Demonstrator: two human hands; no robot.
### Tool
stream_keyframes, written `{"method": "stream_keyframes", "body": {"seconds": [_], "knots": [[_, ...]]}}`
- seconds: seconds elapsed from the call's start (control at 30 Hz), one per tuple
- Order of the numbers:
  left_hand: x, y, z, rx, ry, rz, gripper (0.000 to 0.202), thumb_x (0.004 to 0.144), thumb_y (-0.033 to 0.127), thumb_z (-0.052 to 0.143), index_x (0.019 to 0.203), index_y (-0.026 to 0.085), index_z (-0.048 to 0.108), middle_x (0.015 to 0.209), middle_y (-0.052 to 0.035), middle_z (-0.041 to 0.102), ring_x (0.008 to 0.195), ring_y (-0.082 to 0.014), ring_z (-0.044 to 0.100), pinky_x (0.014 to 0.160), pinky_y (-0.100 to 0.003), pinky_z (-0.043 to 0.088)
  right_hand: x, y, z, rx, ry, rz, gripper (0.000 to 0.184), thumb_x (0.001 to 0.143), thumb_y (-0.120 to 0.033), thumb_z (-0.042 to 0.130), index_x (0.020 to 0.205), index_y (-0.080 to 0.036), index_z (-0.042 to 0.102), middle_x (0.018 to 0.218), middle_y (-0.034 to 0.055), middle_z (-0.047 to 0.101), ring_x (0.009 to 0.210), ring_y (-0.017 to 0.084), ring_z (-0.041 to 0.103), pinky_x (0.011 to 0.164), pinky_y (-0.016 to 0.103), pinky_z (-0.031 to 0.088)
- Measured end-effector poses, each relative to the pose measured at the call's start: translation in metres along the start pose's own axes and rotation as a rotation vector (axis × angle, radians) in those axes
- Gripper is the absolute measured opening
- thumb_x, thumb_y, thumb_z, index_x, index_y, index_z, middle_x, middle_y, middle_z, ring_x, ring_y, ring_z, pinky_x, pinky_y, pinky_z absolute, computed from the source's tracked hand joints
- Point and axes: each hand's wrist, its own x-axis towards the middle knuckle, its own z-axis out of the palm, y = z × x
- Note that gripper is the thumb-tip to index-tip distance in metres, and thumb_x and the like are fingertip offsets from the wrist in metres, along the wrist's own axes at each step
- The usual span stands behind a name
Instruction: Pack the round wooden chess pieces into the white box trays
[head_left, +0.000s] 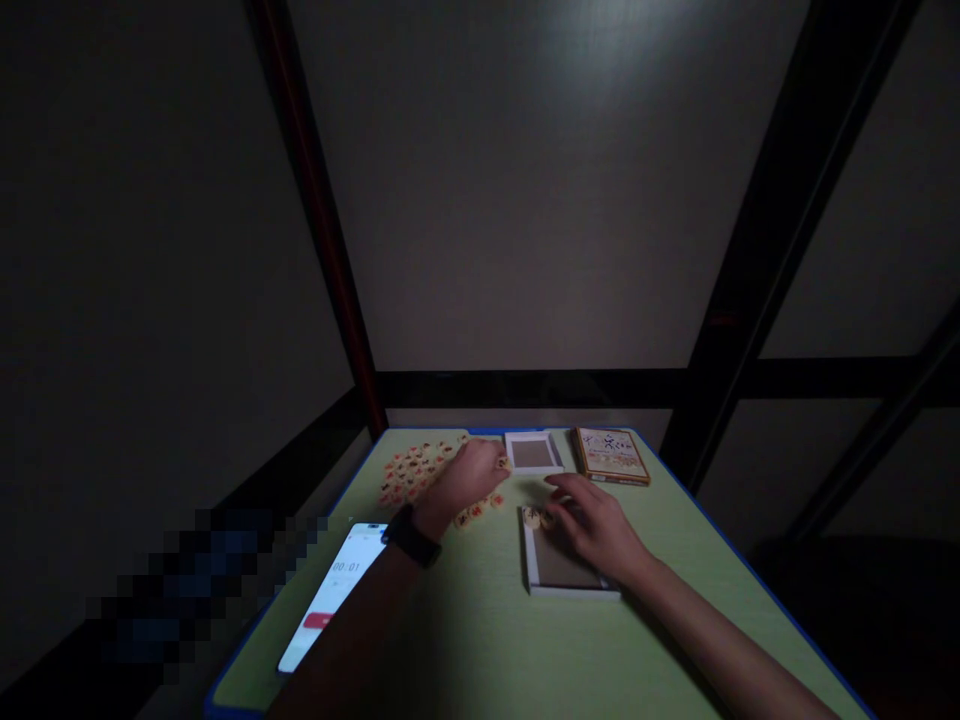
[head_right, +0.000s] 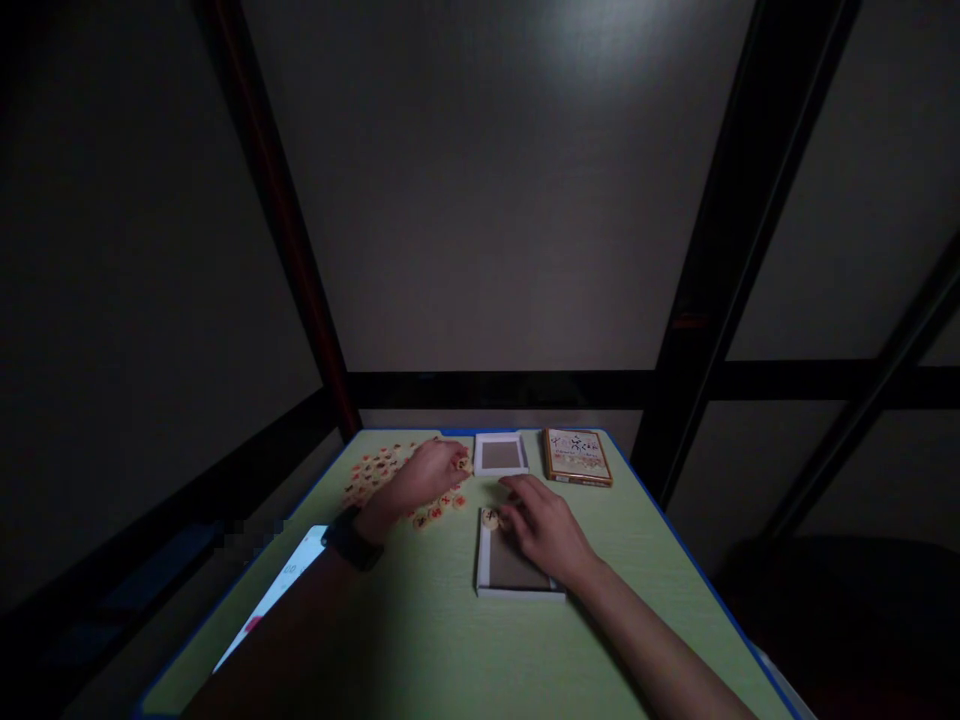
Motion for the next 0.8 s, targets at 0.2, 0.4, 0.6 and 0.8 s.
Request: {"method": "stream_keyframes", "body": {"seconds": [0.2, 0.4, 0.6, 0.8], "knots": [[-0.022, 0.045, 0.023, -0.672, 0.056, -0.005, 0.018, 0.073, 0.016, 0.068, 0.091, 0.017, 0.065, 0.082, -0.0008, 0.072, 0.077, -0.0139, 0.067, 0.069, -0.022, 0.052, 0.001, 0.000, 0.003, 0.072, -0.046, -0.091, 0.030, 0.094, -0.025, 0.048, 0.123, -0.022, 0.058, 0.116, 0.0104, 0.068, 0.105, 0.021, 0.066, 0.091, 0.035, 0.054], [-0.023, 0.043, 0.044, -0.991, 0.060, -0.103, 0.022, 0.066, 0.012, 0.076, 0.082, 0.016, 0.062, 0.078, -0.0018, 0.069, 0.076, -0.0132, 0.066, 0.071, -0.022, 0.053, -0.002, 0.004, 0.005, 0.054, -0.074, -0.050, 0.028, 0.093, -0.025, 0.048, 0.117, -0.021, 0.062, 0.108, 0.0096, 0.073, 0.094, 0.020, 0.070, 0.085, 0.032, 0.056], [-0.023, 0.034, 0.056, -1.162, 0.071, -0.069, 0.024, 0.065, 0.013, 0.077, 0.083, 0.015, 0.062, 0.081, -0.0031, 0.068, 0.078, -0.0143, 0.065, 0.074, -0.026, 0.052, -0.004, 0.004, 0.006, 0.122, -0.029, 0.059, 0.030, 0.086, -0.022, 0.054, 0.116, -0.022, 0.058, 0.099, 0.0067, 0.074, 0.084, 0.018, 0.070, 0.076, 0.030, 0.057], [-0.035, 0.039, 0.042, -0.740, 0.130, -0.032, 0.020, 0.064, 0.012, 0.074, 0.081, 0.017, 0.066, 0.077, -0.0002, 0.066, 0.073, -0.0148, 0.061, 0.071, -0.027, 0.048, -0.002, 0.013, 0.007, 0.186, 0.052, 0.150, 0.020, 0.082, -0.021, 0.059, 0.101, -0.022, 0.063, 0.092, 0.0048, 0.073, 0.079, 0.019, 0.070, 0.072, 0.031, 0.056]]}}
